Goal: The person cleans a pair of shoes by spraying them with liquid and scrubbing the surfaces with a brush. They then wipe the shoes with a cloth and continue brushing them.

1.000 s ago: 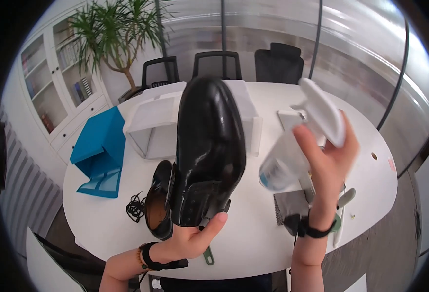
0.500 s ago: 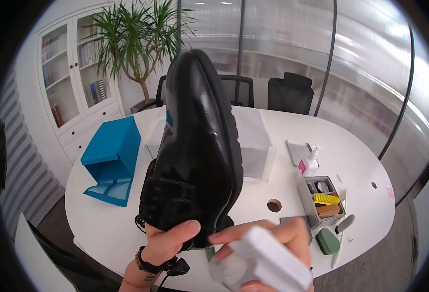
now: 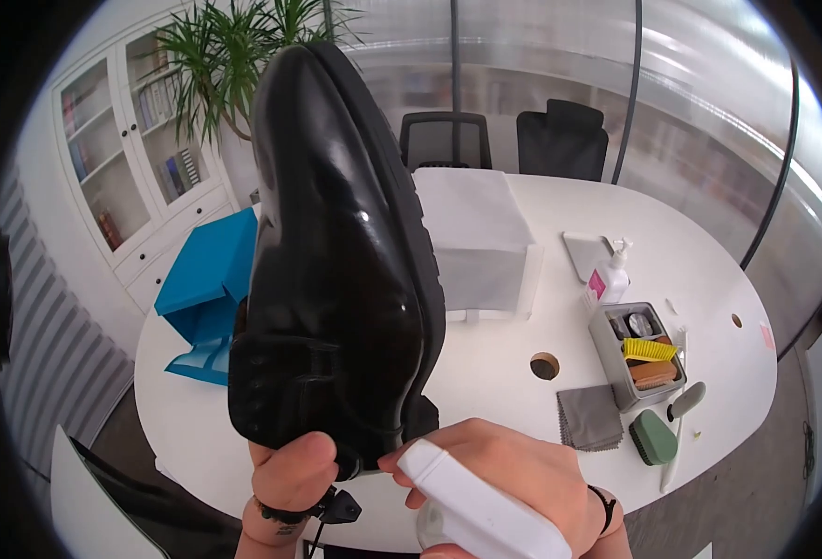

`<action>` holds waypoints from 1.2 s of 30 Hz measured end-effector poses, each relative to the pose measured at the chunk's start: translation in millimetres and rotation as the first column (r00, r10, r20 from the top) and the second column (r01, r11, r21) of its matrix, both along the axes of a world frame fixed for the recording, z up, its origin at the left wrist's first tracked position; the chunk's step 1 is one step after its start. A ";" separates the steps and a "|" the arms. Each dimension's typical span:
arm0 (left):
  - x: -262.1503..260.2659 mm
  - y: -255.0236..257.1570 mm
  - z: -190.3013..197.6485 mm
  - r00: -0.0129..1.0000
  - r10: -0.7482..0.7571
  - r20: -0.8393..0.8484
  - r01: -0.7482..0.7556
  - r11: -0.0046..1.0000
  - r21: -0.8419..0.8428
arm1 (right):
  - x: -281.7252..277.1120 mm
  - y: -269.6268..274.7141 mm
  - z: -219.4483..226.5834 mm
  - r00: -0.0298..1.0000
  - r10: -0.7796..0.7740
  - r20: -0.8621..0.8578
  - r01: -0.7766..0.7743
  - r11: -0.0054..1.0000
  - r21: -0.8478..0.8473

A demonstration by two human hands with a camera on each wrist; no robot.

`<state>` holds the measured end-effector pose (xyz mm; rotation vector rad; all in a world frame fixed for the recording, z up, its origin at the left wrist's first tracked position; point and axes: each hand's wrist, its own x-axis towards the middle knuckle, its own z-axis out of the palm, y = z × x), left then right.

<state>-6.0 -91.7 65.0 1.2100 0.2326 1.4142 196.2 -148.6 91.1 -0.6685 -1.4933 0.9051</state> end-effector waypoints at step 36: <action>-5.0 -9.6 0.0 0.990 0.102 -0.093 -0.112 0.987 -0.111 | -6.3 25.0 -14.7 0.950 -0.307 0.051 0.195 0.717 0.669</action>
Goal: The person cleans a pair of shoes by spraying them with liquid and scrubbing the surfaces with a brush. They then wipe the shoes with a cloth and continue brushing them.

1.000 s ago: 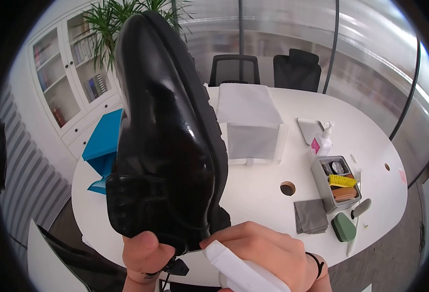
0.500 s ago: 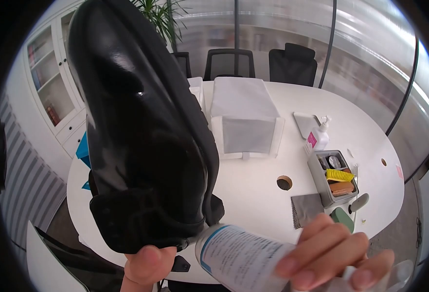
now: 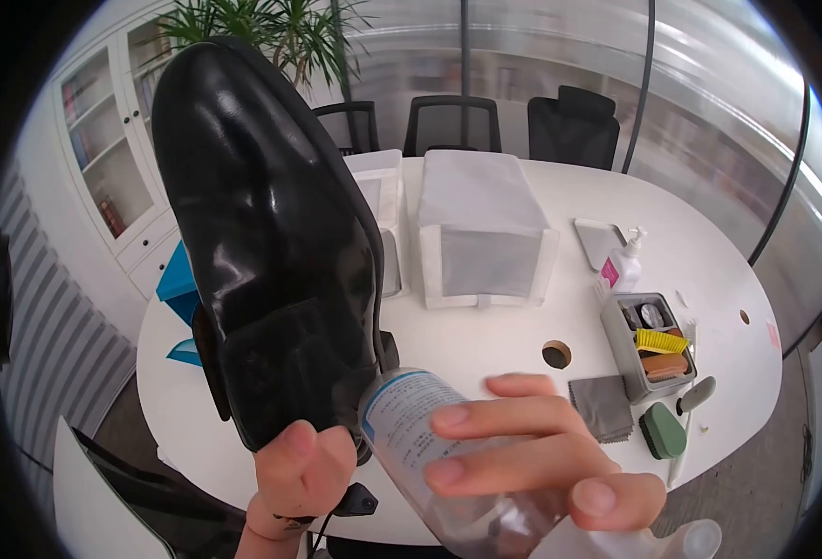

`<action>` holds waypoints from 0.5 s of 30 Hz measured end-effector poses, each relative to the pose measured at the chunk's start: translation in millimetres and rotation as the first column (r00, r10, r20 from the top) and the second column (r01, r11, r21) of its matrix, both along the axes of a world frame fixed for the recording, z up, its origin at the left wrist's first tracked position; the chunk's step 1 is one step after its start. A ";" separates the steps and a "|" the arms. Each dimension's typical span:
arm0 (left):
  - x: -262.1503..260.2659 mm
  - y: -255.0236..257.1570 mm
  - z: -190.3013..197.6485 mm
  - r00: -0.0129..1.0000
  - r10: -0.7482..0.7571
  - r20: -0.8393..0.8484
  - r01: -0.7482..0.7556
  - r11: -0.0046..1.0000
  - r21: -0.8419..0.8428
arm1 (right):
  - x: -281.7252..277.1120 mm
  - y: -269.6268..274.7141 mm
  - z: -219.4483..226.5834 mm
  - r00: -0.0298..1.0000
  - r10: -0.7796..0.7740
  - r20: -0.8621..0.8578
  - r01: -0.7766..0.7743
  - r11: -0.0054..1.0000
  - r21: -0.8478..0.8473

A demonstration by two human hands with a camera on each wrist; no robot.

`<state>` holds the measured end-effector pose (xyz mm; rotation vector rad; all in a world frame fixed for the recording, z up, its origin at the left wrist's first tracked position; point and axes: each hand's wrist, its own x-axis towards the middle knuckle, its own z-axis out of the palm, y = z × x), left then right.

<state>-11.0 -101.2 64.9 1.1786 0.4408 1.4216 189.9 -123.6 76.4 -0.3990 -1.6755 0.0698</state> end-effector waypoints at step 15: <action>-0.6 -0.9 13.1 0.982 -0.106 0.154 0.138 0.966 -0.219 | 4.3 -26.4 3.3 0.991 0.096 0.088 -0.006 0.710 -0.704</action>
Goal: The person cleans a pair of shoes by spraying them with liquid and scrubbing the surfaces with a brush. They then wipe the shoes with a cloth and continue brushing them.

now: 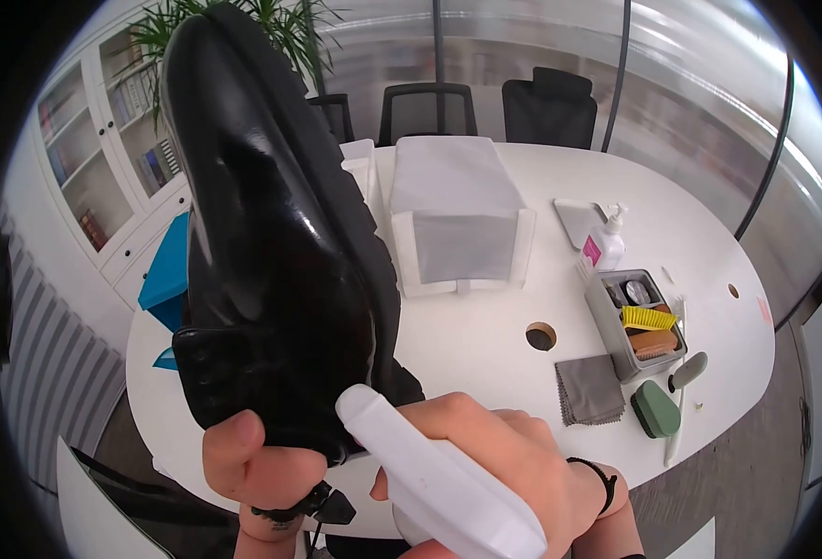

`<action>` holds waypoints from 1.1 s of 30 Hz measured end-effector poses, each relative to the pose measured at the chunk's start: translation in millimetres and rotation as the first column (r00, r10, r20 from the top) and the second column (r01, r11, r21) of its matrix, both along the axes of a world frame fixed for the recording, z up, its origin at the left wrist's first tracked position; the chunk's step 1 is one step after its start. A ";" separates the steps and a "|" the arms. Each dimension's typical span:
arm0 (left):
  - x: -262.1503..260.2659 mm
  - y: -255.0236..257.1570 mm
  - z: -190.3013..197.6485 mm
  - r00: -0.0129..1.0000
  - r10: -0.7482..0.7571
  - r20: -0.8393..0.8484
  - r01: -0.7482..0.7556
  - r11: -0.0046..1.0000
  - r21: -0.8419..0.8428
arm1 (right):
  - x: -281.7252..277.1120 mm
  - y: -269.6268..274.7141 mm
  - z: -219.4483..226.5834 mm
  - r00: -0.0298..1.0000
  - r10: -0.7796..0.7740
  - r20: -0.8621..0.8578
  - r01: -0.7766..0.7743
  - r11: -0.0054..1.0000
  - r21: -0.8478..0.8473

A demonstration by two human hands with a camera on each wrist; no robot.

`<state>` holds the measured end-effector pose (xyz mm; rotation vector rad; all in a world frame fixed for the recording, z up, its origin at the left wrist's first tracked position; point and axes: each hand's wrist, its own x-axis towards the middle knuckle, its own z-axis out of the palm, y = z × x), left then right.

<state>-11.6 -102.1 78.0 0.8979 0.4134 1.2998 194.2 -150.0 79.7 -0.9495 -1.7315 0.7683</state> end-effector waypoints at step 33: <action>-6.3 -1.3 -6.3 0.970 -0.080 0.231 0.107 0.989 -0.106 | 27.6 -5.9 4.3 0.793 0.237 -0.561 -0.287 0.958 0.000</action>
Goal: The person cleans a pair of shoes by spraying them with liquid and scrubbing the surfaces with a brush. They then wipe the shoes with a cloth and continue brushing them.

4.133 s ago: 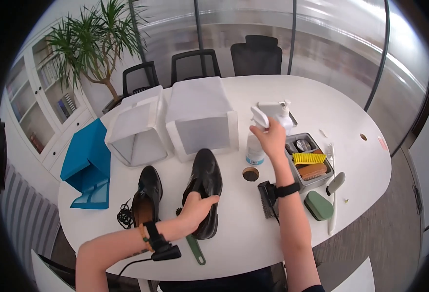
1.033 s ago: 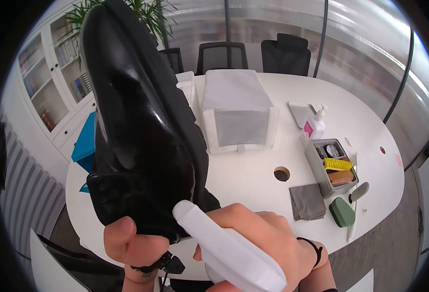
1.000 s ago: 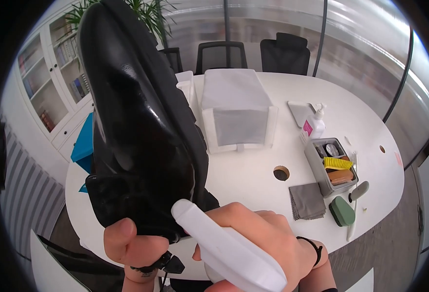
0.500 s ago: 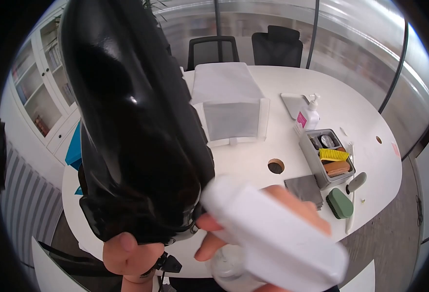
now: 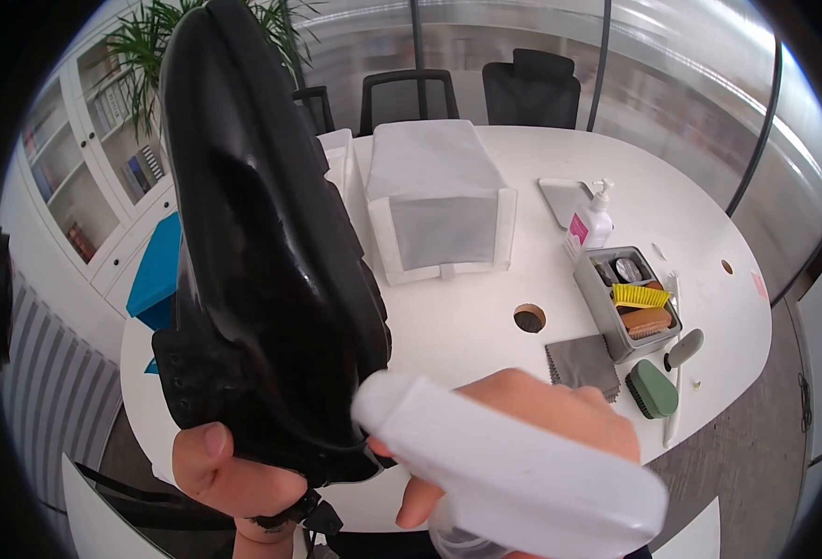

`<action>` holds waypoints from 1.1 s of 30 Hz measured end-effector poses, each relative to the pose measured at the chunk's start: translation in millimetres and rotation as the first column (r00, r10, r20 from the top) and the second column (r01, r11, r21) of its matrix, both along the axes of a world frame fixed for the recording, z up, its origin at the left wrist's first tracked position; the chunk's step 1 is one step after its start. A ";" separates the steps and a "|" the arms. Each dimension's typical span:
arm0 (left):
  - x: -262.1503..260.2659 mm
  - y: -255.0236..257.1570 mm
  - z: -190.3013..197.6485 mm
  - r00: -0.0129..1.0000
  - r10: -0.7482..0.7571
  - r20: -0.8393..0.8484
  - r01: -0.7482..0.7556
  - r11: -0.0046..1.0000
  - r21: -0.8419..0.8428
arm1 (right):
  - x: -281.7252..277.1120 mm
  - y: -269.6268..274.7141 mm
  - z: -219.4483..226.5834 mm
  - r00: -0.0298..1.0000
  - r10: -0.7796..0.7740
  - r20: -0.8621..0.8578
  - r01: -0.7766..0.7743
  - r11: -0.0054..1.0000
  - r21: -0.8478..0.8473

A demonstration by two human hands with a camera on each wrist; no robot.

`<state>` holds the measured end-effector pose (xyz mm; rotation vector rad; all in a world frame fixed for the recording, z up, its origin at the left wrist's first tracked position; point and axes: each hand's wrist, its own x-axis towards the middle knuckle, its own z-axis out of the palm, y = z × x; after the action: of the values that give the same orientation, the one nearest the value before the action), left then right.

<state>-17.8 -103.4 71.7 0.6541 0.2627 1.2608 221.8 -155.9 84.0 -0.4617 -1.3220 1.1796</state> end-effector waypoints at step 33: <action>-4.4 -10.0 2.7 0.963 0.075 -0.260 -0.112 0.985 -0.129 | 4.2 -4.7 7.8 0.992 0.080 0.095 -0.079 0.997 -0.015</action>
<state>-22.2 -113.3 74.4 0.6868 0.5975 1.2349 226.1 -160.6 91.8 -0.4826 -1.4283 1.2442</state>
